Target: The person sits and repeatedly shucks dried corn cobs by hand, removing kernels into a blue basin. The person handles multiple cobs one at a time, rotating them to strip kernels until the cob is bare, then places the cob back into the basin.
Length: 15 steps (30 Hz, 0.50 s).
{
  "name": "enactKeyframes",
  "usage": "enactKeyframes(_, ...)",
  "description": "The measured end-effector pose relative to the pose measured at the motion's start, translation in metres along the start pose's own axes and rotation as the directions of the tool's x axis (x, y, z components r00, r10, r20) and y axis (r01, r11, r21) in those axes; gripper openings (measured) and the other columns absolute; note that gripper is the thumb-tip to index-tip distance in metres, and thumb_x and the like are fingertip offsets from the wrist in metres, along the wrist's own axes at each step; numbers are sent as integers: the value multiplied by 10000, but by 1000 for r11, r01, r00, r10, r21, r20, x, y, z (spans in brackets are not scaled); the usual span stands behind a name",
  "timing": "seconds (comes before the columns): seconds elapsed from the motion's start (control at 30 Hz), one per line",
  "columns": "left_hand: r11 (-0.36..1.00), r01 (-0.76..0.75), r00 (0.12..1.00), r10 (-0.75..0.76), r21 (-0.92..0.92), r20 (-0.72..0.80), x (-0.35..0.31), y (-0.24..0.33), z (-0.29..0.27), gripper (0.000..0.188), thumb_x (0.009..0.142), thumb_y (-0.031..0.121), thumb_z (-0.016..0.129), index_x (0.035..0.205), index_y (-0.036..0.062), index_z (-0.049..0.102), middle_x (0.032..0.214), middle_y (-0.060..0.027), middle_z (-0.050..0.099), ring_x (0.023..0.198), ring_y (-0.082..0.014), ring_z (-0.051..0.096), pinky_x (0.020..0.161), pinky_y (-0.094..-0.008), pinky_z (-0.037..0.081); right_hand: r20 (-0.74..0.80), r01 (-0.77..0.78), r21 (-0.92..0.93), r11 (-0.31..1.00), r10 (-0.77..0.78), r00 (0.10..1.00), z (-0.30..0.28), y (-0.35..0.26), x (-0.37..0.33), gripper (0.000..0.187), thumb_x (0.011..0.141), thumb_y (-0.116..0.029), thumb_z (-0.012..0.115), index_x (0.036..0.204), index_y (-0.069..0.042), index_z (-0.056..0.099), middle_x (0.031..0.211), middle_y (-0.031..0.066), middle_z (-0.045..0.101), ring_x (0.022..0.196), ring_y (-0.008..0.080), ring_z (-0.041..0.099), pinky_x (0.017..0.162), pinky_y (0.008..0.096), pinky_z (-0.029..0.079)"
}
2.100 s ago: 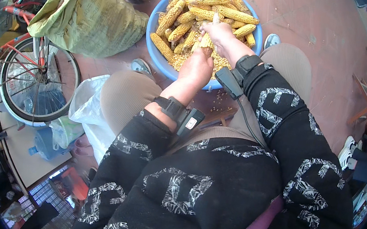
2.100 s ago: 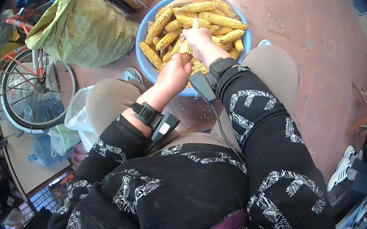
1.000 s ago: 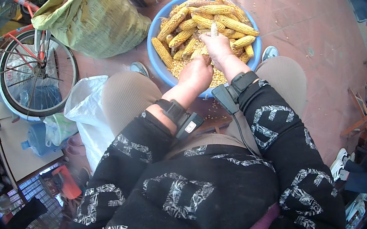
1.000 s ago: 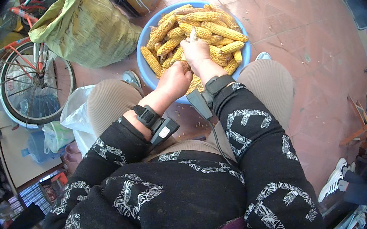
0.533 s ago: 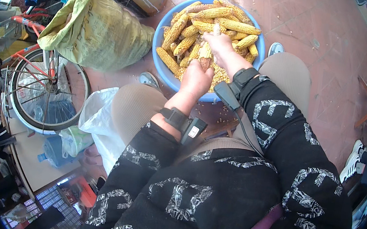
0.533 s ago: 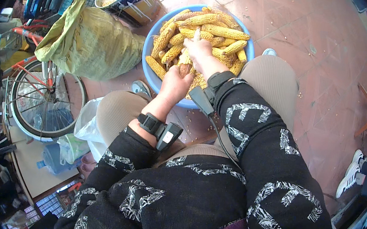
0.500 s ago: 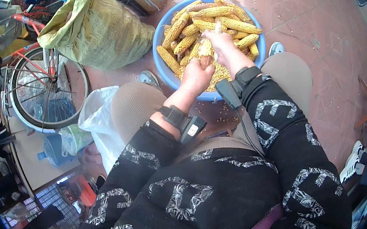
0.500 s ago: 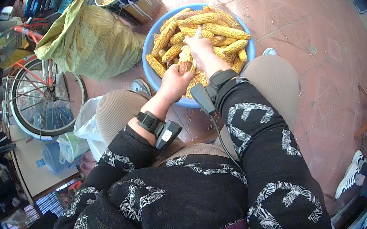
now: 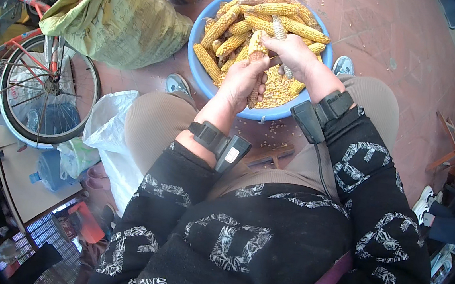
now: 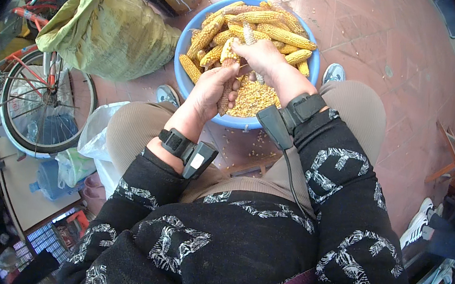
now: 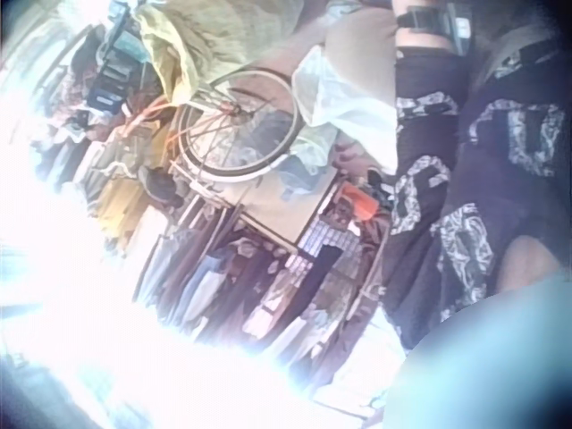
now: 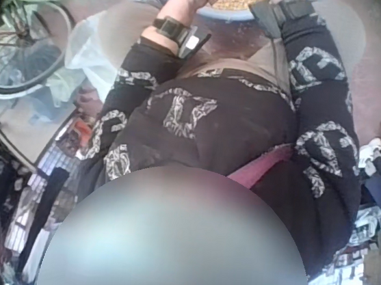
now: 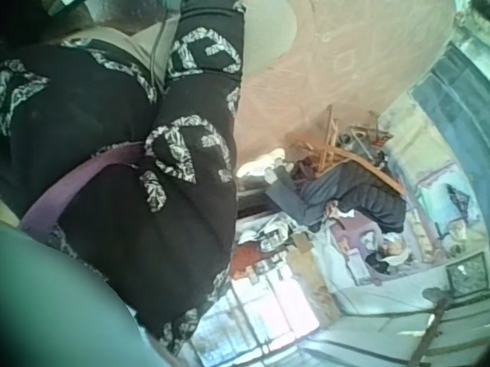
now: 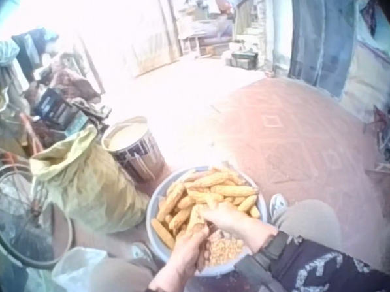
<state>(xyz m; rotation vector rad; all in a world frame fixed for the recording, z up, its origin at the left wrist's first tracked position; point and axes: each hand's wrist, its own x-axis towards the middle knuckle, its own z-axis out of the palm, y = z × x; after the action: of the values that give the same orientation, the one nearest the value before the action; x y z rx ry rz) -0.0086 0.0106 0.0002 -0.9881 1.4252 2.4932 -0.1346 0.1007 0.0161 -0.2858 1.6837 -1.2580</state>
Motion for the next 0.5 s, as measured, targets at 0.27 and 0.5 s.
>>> enactKeyframes(0.27, 985, 85, 993, -72, -150, 88, -2, 9, 0, 595, 889, 660, 315, 944, 104, 516, 583, -18, 464, 444, -161, 466, 412, -320, 436, 0, 56, 40, 998, -56, 998, 8, -1, -5, 281, 858, -293, 606, 963, -32, 609, 800, 44, 611, 628, 116, 578, 441, 246, 366)
enactKeyframes(0.5, 975, 97, 992, -77, -199, 102, -2, 12, -2, 570, 910, 628, 276, 915, 108, 512, 576, -21, 457, 384, -135, 382, 364, -279, 333, 7, 77, 24, 997, -77, 997, 9, -2, -6, 270, 869, -248, 602, 1022, -27, 577, 781, 14, 603, 618, 75, 569, 395, 194, 362)
